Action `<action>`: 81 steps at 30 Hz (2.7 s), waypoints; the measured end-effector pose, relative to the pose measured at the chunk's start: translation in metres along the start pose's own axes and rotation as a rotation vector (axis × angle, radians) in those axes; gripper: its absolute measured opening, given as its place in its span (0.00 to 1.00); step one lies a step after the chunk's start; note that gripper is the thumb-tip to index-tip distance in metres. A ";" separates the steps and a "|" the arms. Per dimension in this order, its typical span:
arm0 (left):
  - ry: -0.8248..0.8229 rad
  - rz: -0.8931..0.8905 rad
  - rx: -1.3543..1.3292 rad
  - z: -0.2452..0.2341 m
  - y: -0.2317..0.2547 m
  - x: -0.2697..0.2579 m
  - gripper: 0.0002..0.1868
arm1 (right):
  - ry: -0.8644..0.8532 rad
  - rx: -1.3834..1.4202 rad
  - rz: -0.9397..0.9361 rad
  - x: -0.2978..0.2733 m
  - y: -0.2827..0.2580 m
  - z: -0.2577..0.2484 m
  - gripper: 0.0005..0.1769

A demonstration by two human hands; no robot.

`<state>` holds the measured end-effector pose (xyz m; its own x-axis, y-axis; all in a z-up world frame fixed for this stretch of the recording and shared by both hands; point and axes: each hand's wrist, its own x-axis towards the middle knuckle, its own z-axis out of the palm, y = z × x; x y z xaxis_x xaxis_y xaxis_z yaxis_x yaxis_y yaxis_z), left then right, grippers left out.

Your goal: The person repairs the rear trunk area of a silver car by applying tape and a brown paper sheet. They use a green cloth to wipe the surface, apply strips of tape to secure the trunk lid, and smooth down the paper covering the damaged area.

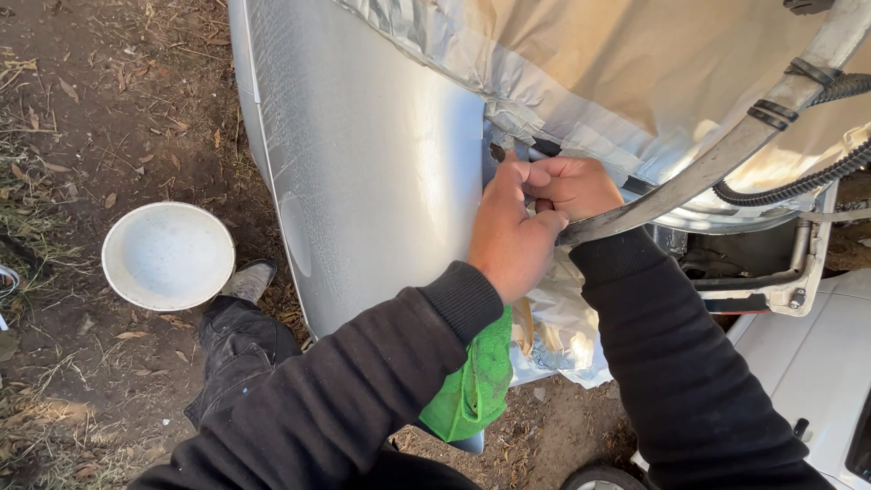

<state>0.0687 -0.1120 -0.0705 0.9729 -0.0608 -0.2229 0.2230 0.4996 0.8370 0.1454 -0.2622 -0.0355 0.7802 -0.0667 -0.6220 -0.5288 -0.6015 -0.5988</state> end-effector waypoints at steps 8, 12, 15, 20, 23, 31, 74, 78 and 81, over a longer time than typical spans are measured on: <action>-0.006 0.091 -0.064 -0.004 -0.004 -0.006 0.21 | -0.083 0.053 -0.001 0.006 0.010 -0.010 0.07; -0.045 0.003 -0.112 -0.008 -0.001 -0.004 0.23 | -0.064 0.110 0.042 0.000 0.007 -0.005 0.10; -0.048 0.084 -0.127 -0.007 -0.011 -0.003 0.24 | -0.073 0.113 0.018 0.007 0.017 -0.012 0.09; -0.082 0.046 -0.165 -0.011 -0.007 -0.002 0.23 | -0.101 0.139 0.041 0.007 0.012 -0.011 0.07; -0.090 0.041 -0.152 -0.012 -0.005 -0.001 0.23 | -0.079 0.127 0.036 0.006 0.012 -0.009 0.07; -0.090 0.048 -0.169 -0.009 -0.016 0.004 0.23 | 0.079 0.161 0.005 0.005 0.012 0.001 0.10; -0.007 0.266 0.090 0.026 -0.008 0.008 0.34 | 0.371 0.680 -0.269 -0.129 0.068 -0.015 0.04; 0.188 0.383 -0.355 0.052 -0.032 0.028 0.30 | 0.429 0.712 -0.129 -0.201 0.148 0.013 0.06; 0.255 0.297 -0.469 0.056 -0.017 0.029 0.27 | 0.495 0.570 -0.019 -0.242 0.222 0.029 0.09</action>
<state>0.0970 -0.1708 -0.0630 0.9314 0.3193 -0.1748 -0.1624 0.7942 0.5855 -0.1703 -0.3569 -0.0325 0.7791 -0.4910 -0.3898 -0.4995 -0.1104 -0.8593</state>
